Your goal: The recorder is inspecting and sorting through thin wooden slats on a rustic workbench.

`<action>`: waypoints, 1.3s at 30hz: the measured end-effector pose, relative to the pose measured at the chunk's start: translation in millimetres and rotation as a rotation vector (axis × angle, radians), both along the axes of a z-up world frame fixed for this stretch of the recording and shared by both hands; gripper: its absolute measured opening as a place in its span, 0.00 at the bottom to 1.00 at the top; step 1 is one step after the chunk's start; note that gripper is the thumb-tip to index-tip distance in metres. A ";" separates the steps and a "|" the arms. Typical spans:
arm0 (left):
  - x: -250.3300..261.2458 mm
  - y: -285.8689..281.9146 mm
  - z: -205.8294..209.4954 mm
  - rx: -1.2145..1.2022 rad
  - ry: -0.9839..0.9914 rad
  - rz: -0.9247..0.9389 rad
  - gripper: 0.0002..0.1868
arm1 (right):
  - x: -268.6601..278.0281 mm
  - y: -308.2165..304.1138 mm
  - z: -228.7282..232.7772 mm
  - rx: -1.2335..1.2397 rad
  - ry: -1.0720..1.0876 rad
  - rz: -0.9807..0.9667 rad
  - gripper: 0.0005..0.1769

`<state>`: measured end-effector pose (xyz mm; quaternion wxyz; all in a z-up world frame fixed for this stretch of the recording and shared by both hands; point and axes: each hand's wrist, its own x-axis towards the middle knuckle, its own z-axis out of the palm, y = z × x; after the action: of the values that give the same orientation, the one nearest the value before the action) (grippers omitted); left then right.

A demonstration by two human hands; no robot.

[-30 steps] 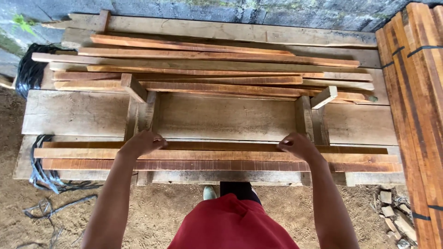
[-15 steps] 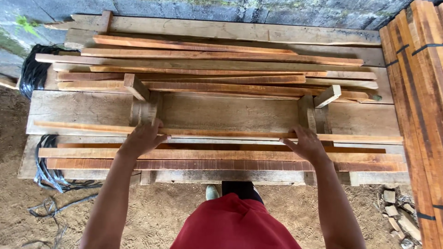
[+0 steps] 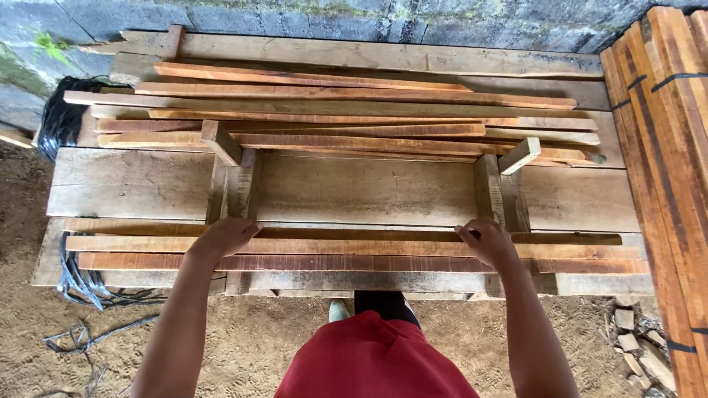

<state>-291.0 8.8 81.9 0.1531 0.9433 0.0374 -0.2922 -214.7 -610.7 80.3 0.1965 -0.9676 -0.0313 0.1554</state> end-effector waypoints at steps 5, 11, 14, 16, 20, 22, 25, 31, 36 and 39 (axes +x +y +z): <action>19.9 -11.5 -8.1 0.147 0.084 -0.149 0.31 | 14.8 3.3 7.8 -0.096 0.129 0.025 0.25; 37.9 -84.4 16.4 -0.070 0.047 -0.229 0.28 | 24.7 64.5 19.0 -0.101 0.219 0.185 0.25; 53.8 -131.2 -9.6 -0.183 0.000 -0.326 0.24 | 23.8 107.2 13.5 -0.015 0.204 0.294 0.21; 60.8 -141.9 -26.7 -0.172 -0.029 -0.353 0.21 | 24.8 117.5 6.5 -0.060 0.177 0.337 0.18; 55.5 -104.7 -30.6 -0.005 -0.017 -0.338 0.23 | 26.9 79.5 14.5 -0.009 0.246 0.342 0.19; 44.4 -75.7 -20.6 0.106 -0.045 -0.340 0.29 | 25.4 50.8 23.7 -0.027 0.265 0.314 0.20; 17.4 -50.5 -8.4 0.011 0.050 -0.051 0.32 | 10.8 11.2 -0.8 -0.064 0.274 0.123 0.26; 0.5 -45.4 -68.8 0.184 -0.133 0.236 0.43 | -1.1 -20.7 -58.7 -0.207 -0.253 -0.080 0.26; 1.8 -45.9 -52.8 0.113 -0.173 0.346 0.51 | 0.2 -22.1 -57.6 -0.145 -0.627 -0.010 0.15; 3.7 -50.8 -39.4 0.045 -0.187 0.405 0.53 | 4.4 -18.3 -54.9 -0.133 -0.655 -0.015 0.13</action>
<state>-287.2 -42.0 42.5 0.1902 0.9427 0.2182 -0.1660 -210.3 -629.0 25.4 0.1138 -0.9770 -0.0754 -0.1635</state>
